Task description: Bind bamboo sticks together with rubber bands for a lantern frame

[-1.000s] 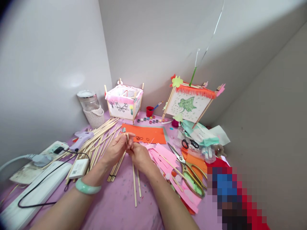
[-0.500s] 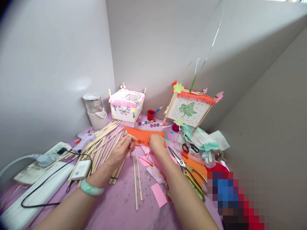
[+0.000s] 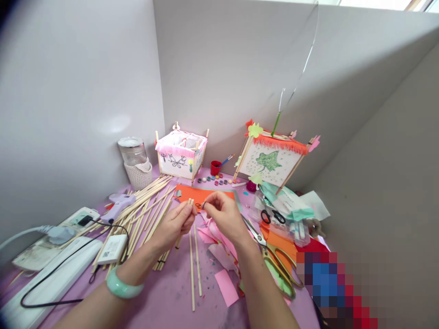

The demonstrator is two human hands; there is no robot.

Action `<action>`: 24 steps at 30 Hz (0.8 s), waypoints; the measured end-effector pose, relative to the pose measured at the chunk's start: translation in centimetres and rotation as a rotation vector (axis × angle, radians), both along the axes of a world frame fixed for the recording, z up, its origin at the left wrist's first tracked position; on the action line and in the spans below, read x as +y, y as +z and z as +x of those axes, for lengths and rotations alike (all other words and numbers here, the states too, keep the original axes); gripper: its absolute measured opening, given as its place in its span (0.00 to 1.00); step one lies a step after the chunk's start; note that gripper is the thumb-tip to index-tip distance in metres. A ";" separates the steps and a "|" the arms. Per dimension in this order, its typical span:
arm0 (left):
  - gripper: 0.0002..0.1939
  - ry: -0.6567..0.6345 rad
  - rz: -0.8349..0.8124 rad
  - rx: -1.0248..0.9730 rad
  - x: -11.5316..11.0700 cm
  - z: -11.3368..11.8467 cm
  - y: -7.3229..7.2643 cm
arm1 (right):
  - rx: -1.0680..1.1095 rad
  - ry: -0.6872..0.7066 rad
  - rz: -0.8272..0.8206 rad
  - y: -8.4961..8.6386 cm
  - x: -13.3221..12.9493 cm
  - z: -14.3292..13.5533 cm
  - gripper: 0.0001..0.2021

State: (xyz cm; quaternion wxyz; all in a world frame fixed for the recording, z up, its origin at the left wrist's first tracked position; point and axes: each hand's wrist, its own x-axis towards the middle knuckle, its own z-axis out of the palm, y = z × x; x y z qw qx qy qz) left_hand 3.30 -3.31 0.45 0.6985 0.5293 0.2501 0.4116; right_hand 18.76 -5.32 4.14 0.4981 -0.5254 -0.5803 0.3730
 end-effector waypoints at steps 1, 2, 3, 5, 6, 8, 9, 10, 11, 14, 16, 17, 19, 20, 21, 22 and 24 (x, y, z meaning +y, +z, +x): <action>0.16 0.019 0.008 0.025 -0.2 0.2 0.1 | 0.024 -0.012 0.004 0.1 -0.6 -0.3 0.05; 0.15 0.042 0.021 0.054 -0.5 0.3 0.3 | 0.019 -0.032 0.019 0.0 -0.9 -0.6 0.05; 0.14 0.066 0.035 0.082 -0.7 0.4 0.4 | -0.008 -0.054 0.036 -0.1 -1.2 -0.8 0.05; 0.14 0.108 0.059 0.125 -1.0 0.6 0.7 | -0.103 -0.077 0.072 -0.5 -1.3 -1.0 0.04; 0.14 0.123 0.066 0.139 -1.1 0.6 0.7 | -0.154 -0.079 0.085 -0.7 -1.3 -1.0 0.03; 0.13 0.145 0.076 0.150 -1.2 0.6 0.8 | -0.233 -0.071 0.105 -1.0 -1.3 -1.1 0.03; 0.13 0.152 0.078 0.149 -1.2 0.5 0.8 | -0.257 -0.066 0.112 -1.0 -1.3 -1.1 0.04; 0.12 0.155 0.076 0.147 -1.2 0.5 0.8 | -0.271 -0.060 0.116 -1.0 -1.3 -1.2 0.04; 0.12 0.157 0.072 0.144 -1.2 0.4 0.8 | -0.272 -0.052 0.115 -1.0 -1.3 -1.2 0.05; 0.13 0.174 0.046 0.134 -1.1 0.2 0.7 | -0.207 -0.008 0.057 -0.8 -1.4 -1.3 0.05; 0.15 0.179 0.020 0.121 -1.1 0.2 0.7 | -0.088 0.024 -0.025 -0.7 -1.3 -1.3 0.06; 0.15 0.168 0.002 0.107 -1.0 0.2 0.7 | 0.002 0.050 -0.076 -0.6 -1.3 -1.4 0.07; 0.15 0.111 -0.045 0.064 -0.9 0.1 0.7 | 0.229 0.123 -0.186 -0.5 -1.2 -1.3 0.09; 0.15 0.073 -0.070 0.041 -0.8 0.0 0.7 | 0.348 0.159 -0.233 -0.4 -1.2 -1.2 0.09; 0.15 0.038 -0.094 0.021 -0.8 0.0 0.7 | 0.456 0.187 -0.266 -0.3 -1.2 -1.1 0.09; 0.15 0.013 -0.116 0.005 -0.7 -0.1 0.6 | 0.547 0.204 -0.283 -0.2 -1.2 -1.0 0.09; 0.15 -0.012 -0.149 -0.019 -0.5 -0.3 0.5 | 0.660 0.207 -0.284 -0.1 -1.2 -0.8 0.09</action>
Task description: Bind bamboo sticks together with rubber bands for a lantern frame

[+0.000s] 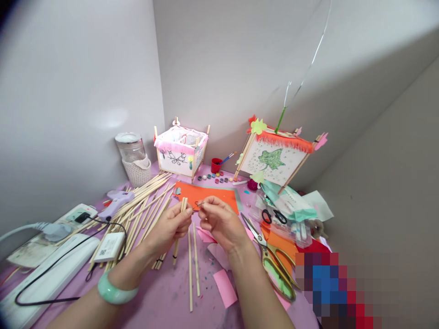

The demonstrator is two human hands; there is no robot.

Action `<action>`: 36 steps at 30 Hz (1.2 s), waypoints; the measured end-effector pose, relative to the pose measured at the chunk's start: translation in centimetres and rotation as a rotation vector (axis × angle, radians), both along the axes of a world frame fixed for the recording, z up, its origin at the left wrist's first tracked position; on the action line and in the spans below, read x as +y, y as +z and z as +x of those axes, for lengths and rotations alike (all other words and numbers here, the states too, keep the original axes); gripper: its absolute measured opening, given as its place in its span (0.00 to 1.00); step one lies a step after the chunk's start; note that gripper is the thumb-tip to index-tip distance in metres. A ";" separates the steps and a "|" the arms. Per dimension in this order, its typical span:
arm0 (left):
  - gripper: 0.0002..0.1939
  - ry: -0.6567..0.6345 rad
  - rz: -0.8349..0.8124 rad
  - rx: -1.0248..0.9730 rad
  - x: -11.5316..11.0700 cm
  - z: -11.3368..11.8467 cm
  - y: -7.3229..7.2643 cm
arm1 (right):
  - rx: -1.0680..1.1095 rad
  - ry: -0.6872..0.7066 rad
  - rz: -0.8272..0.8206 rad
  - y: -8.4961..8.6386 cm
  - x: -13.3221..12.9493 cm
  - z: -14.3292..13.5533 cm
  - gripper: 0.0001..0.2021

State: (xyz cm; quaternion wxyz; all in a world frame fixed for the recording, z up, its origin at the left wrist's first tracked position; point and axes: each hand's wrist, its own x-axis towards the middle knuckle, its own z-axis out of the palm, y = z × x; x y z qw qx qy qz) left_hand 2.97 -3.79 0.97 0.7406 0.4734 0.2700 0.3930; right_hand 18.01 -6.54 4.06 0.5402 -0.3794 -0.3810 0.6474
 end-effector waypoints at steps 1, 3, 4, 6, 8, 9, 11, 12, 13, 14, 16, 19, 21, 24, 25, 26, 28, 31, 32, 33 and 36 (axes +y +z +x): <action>0.16 -0.004 -0.009 -0.009 0.1 -0.1 -0.1 | 0.019 0.006 0.001 0.0 -0.1 0.1 0.09; 0.16 0.006 -0.005 -0.016 0.2 -0.3 -0.1 | -0.023 0.070 0.001 0.1 -0.2 0.2 0.08; 0.16 0.017 0.009 -0.011 0.2 -0.3 -0.2 | -0.083 0.119 0.006 0.1 -0.4 0.3 0.08; 0.15 0.040 0.048 0.020 0.2 -0.4 -0.2 | -0.235 0.202 0.036 0.1 -0.7 0.3 0.08; 0.15 0.039 0.079 0.051 0.0 -0.4 -0.1 | -0.352 0.257 0.076 0.1 -0.9 0.5 0.07; 0.15 0.028 0.083 0.056 -0.1 -0.4 0.0 | -0.384 0.281 0.092 0.1 -1.0 0.6 0.07; 0.16 -0.014 0.062 0.043 -0.3 -0.4 0.1 | -0.398 0.325 0.108 -0.1 -1.1 1.0 0.07; 0.16 -0.048 0.042 0.033 -0.3 -0.4 0.2 | -0.389 0.333 0.111 -0.2 -1.0 1.2 0.08; 0.16 -0.085 0.020 0.027 -0.4 -0.5 0.3 | -0.371 0.324 0.115 -0.3 -1.0 1.5 0.09; 0.16 -0.123 -0.001 0.026 -0.5 -0.5 0.4 | -0.348 0.302 0.121 -0.4 -0.9 1.9 0.09; 0.14 -0.184 -0.037 0.036 -0.5 -0.5 0.6 | -0.307 0.227 0.151 -0.5 -0.7 2.6 0.10; 0.15 -0.202 -0.059 0.053 -0.5 -0.6 0.8 | -0.359 0.111 0.213 -0.2 -0.6 3.5 0.14; 0.16 -0.209 -0.044 0.074 -0.5 -0.6 0.9 | -0.474 0.062 0.231 0.2 -0.6 3.7 0.17; 0.15 -0.246 0.006 0.112 -0.5 -0.5 0.6 | -0.634 0.031 0.228 0.4 -0.7 3.4 0.17; 0.15 -0.258 0.023 0.122 -0.5 -0.5 0.5 | -0.666 0.028 0.227 0.4 -0.7 3.2 0.17; 0.15 -0.263 0.041 0.136 -0.5 -0.4 0.4 | -0.691 0.034 0.225 0.4 -0.8 3.0 0.17; 0.17 -0.252 0.085 0.186 -0.5 -0.3 0.2 | -0.731 0.063 0.220 0.2 -0.8 2.7 0.17; 0.20 -0.207 0.190 0.288 -0.5 -0.1 0.2 | -0.803 0.126 0.221 -0.2 -0.8 2.6 0.15; 0.20 -0.198 0.228 0.316 -0.6 -0.1 0.3 | -0.822 0.151 0.223 -0.3 -0.8 2.7 0.14; 0.20 -0.192 0.260 0.338 -0.6 -0.1 0.4 | -0.835 0.173 0.226 -0.3 -0.8 2.7 0.14; 0.18 -0.179 0.291 0.390 -0.9 0.0 0.6 | -0.853 0.226 0.231 -0.4 -0.7 2.8 0.13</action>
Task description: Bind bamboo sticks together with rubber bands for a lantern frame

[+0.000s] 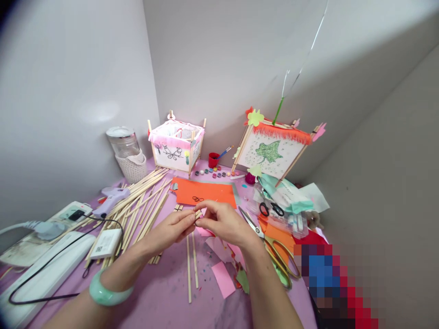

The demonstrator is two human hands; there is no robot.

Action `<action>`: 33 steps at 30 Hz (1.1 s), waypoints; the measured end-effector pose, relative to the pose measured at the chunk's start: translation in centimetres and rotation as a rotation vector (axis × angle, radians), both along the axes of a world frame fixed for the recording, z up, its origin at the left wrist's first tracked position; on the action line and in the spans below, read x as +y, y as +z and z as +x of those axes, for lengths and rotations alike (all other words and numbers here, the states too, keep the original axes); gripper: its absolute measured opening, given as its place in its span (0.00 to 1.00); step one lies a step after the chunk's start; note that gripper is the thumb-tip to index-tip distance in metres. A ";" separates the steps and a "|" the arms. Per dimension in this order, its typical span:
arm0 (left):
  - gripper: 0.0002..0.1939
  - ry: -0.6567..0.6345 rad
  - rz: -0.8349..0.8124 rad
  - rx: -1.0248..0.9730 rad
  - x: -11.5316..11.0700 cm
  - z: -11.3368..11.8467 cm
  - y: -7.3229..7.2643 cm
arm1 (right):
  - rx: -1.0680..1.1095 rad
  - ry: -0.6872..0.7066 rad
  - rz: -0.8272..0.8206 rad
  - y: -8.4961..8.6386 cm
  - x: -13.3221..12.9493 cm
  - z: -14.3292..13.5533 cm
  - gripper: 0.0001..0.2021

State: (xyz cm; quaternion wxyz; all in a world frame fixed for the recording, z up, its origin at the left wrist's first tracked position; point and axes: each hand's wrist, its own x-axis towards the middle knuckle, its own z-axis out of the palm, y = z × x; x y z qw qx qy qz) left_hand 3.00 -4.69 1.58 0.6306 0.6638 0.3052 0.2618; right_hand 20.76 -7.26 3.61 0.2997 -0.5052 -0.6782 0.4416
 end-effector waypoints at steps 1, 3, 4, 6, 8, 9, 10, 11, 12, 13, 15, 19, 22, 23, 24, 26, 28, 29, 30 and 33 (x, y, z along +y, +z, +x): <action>0.17 0.016 -0.006 0.009 -0.1 0.0 0.0 | -0.007 0.007 0.000 0.0 0.0 0.0 0.13; 0.14 0.060 -0.025 0.022 -0.2 0.1 -0.2 | -0.020 0.009 0.008 0.0 0.0 0.0 0.11; 0.12 0.081 -0.033 0.025 -0.2 0.2 -0.3 | -0.024 0.009 0.008 0.1 0.0 -0.1 0.09; 0.09 0.110 -0.048 0.020 -0.2 0.2 -0.5 | -0.015 0.010 -0.010 0.1 -0.1 -0.2 0.05; 0.07 0.115 -0.070 0.003 -0.1 0.2 -0.6 | 0.011 0.022 -0.052 0.1 -0.2 -0.2 0.05; 0.07 0.112 -0.084 -0.013 -0.1 0.2 -0.6 | 0.026 0.032 -0.074 0.1 -0.2 -0.3 0.05; 0.07 0.102 -0.102 -0.033 -0.1 0.2 -0.5 | 0.037 0.040 -0.091 0.1 -0.2 -0.3 0.05; 0.07 0.088 -0.124 -0.058 -0.1 0.2 -0.3 | 0.044 0.046 -0.101 0.2 -0.1 -0.2 0.05; 0.07 0.076 -0.150 -0.088 -0.1 0.1 -0.2 | 0.049 0.049 -0.103 0.3 -0.1 -0.2 0.05; 0.07 0.070 -0.180 -0.122 -0.1 0.1 0.0 | 0.055 0.051 -0.102 0.4 -0.1 -0.1 0.06; 0.07 0.079 -0.251 -0.187 0.0 -0.1 0.2 | 0.093 0.054 -0.092 0.5 0.0 0.2 0.09; 0.06 0.110 -0.409 -0.319 0.5 -0.5 0.1 | 0.265 0.084 -0.096 0.2 0.2 0.6 0.11; 0.07 0.111 -0.497 -0.408 0.9 -0.7 -0.2 | 0.431 0.061 -0.037 -0.4 0.4 0.3 0.08; 0.07 0.105 -0.525 -0.430 1.0 -0.7 -0.3 | 0.486 0.044 0.003 -0.6 0.5 0.1 0.07; 0.08 0.095 -0.554 -0.448 1.0 -0.7 -0.3 | 0.535 0.027 0.043 -0.8 0.6 -0.1 0.07; 0.09 0.076 -0.600 -0.477 1.1 -0.8 -0.4 | 0.606 -0.003 0.096 -1.2 0.7 -0.6 0.07; 0.10 0.091 -0.604 -0.493 1.0 -0.8 -0.3 | 0.628 -0.032 0.073 -1.5 0.9 -0.8 0.08; 0.10 0.108 -0.583 -0.494 0.9 -0.8 -0.3 | 0.624 -0.044 0.031 -1.6 1.0 -0.9 0.09; 0.10 0.126 -0.551 -0.491 0.9 -0.8 -0.2 | 0.621 -0.055 -0.024 -1.7 1.1 -0.9 0.10; 0.09 0.135 -0.428 -0.474 0.5 -0.7 -0.1 | 0.692 -0.067 -0.223 -2.0 1.4 -0.8 0.13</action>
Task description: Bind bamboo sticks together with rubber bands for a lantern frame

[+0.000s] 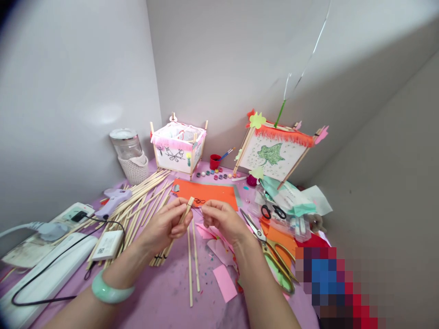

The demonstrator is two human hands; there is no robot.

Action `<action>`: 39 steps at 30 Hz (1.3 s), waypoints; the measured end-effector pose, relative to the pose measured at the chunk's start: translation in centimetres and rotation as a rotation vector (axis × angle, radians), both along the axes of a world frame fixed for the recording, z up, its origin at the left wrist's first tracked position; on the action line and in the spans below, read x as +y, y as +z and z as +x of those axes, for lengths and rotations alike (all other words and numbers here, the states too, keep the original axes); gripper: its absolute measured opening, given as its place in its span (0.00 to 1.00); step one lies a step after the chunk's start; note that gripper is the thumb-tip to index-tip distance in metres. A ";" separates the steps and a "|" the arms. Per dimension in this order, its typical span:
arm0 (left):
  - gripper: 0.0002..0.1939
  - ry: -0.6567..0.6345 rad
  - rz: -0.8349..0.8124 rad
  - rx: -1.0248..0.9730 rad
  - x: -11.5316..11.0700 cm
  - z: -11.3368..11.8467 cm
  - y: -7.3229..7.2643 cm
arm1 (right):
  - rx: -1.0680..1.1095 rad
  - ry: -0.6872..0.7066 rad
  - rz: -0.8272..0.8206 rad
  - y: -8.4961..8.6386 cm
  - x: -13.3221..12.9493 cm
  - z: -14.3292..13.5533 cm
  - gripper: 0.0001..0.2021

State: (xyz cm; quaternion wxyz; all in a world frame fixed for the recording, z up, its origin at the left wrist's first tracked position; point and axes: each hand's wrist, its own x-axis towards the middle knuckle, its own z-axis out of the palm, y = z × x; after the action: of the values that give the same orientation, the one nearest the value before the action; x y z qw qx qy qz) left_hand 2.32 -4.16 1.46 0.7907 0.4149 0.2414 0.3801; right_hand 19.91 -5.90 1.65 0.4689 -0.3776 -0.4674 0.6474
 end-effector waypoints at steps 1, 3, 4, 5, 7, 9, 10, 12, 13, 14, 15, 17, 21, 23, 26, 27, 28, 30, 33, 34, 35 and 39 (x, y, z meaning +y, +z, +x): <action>0.10 -0.003 0.042 0.014 -0.1 0.0 0.0 | 0.051 0.020 -0.054 -0.1 0.1 0.0 0.14; 0.12 -0.027 0.125 0.069 -0.3 0.1 0.1 | 0.134 0.058 -0.136 -0.1 0.2 0.1 0.16; 0.12 -0.051 0.162 0.113 -0.4 0.2 0.1 | 0.154 0.077 -0.166 -0.1 0.2 0.2 0.16; 0.13 -0.086 0.194 0.164 -0.4 0.2 0.1 | 0.161 0.091 -0.184 -0.1 0.2 0.2 0.17; 0.13 -0.167 0.248 0.265 -0.5 0.3 0.1 | 0.131 0.085 -0.196 0.2 0.1 0.2 0.16; 0.13 -0.206 0.303 0.359 -0.4 0.4 0.0 | 0.015 0.015 -0.162 0.7 -0.1 0.0 0.13; 0.13 -0.195 0.332 0.401 -0.4 0.4 -0.1 | -0.077 -0.040 -0.121 1.0 -0.3 -0.2 0.12; 0.13 -0.123 0.370 0.467 -0.3 0.6 -0.3 | -0.303 -0.151 0.014 1.7 -0.8 -0.7 0.10; 0.12 -0.077 0.365 0.484 -0.3 0.6 -0.4 | -0.421 -0.188 0.105 2.0 -1.0 -1.1 0.10; 0.12 -0.035 0.338 0.482 -0.2 0.7 -0.5 | -0.532 -0.203 0.202 2.2 -1.2 -1.4 0.09; 0.12 -0.004 0.289 0.460 -0.1 0.7 -0.5 | -0.630 -0.199 0.295 2.5 -1.4 -1.6 0.09; 0.12 0.017 0.158 0.352 0.0 0.5 -0.6 | -0.766 -0.172 0.438 2.7 -1.7 -1.9 0.08; 0.14 -0.008 -0.020 0.074 0.4 -0.1 -0.3 | -0.781 -0.162 0.471 2.6 -1.5 -1.6 0.07; 0.13 -0.001 -0.069 0.023 0.6 -0.4 -0.2 | -0.721 -0.139 0.470 2.5 -1.3 -1.4 0.08; 0.12 -0.008 -0.141 0.008 0.9 -0.5 -0.2 | -0.647 -0.133 0.530 2.5 -1.4 -1.5 0.07; 0.12 -0.026 -0.166 -0.002 0.9 -0.4 -0.2 | -0.616 -0.138 0.541 2.5 -1.4 -1.6 0.07; 0.12 -0.051 -0.188 -0.015 1.0 -0.4 -0.3 | -0.570 -0.144 0.540 2.4 -1.5 -1.7 0.07; 0.11 -0.096 -0.217 -0.048 1.1 -0.4 -0.3 | -0.447 -0.140 0.478 2.1 -1.5 -1.9 0.07; 0.10 -0.060 -0.200 -0.070 1.0 -0.3 -0.3 | -0.284 -0.076 0.272 1.5 -1.2 -2.0 0.09; 0.09 -0.028 -0.169 -0.067 0.9 -0.3 -0.3 | -0.241 -0.056 0.193 1.3 -1.1 -1.9 0.09; 0.09 -0.002 -0.127 -0.060 0.8 -0.3 -0.2 | -0.191 -0.045 0.116 1.2 -0.9 -1.8 0.10; 0.12 -0.103 0.051 0.048 0.2 -0.3 0.1 | 0.014 0.000 -0.117 0.9 -0.4 -0.9 0.13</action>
State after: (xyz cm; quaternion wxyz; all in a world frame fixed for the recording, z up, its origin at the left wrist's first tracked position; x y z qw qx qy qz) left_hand 1.99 -3.99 1.54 0.7925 0.4555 0.2287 0.3349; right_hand 19.03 -6.31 2.58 0.4494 -0.3999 -0.4252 0.6762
